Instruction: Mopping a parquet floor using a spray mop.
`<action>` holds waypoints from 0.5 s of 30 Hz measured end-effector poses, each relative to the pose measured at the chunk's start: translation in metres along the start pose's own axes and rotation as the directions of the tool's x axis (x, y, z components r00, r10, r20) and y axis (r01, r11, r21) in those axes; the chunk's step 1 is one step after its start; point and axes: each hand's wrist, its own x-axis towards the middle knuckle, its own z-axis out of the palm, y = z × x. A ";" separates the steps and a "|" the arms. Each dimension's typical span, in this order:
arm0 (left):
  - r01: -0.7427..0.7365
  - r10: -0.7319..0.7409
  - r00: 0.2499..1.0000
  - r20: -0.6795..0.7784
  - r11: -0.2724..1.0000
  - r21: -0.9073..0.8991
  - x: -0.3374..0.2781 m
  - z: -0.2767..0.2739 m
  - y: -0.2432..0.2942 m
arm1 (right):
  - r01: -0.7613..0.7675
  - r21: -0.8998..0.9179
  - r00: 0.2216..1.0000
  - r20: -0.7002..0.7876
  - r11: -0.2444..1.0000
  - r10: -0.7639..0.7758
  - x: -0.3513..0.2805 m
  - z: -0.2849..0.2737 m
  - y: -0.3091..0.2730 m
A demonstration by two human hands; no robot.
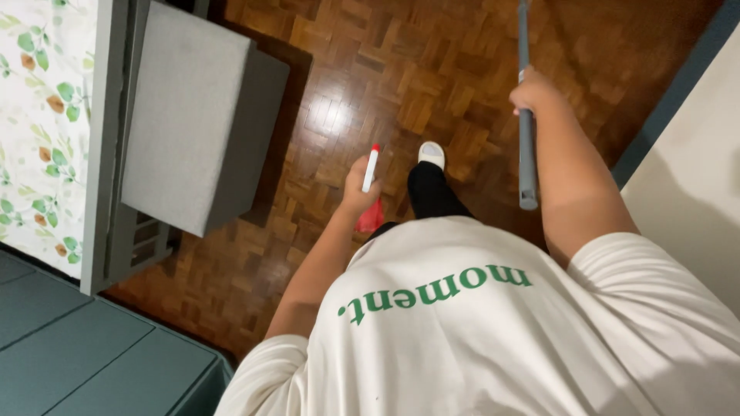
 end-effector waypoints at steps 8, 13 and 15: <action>0.076 -0.076 0.997 0.001 0.997 0.015 -0.096 -0.019 -0.038 | 0.157 -0.217 0.987 0.020 0.963 -0.157 -0.111 0.128 0.082; 0.226 -0.226 0.974 -0.017 0.972 0.070 -0.173 -0.033 -0.097 | 0.157 -0.229 0.987 0.063 0.961 -0.146 -0.192 0.218 0.133; 0.432 -0.419 0.901 -0.111 0.883 0.181 -0.197 -0.043 -0.104 | 0.155 -0.290 0.986 0.106 0.944 -0.129 -0.216 0.254 0.157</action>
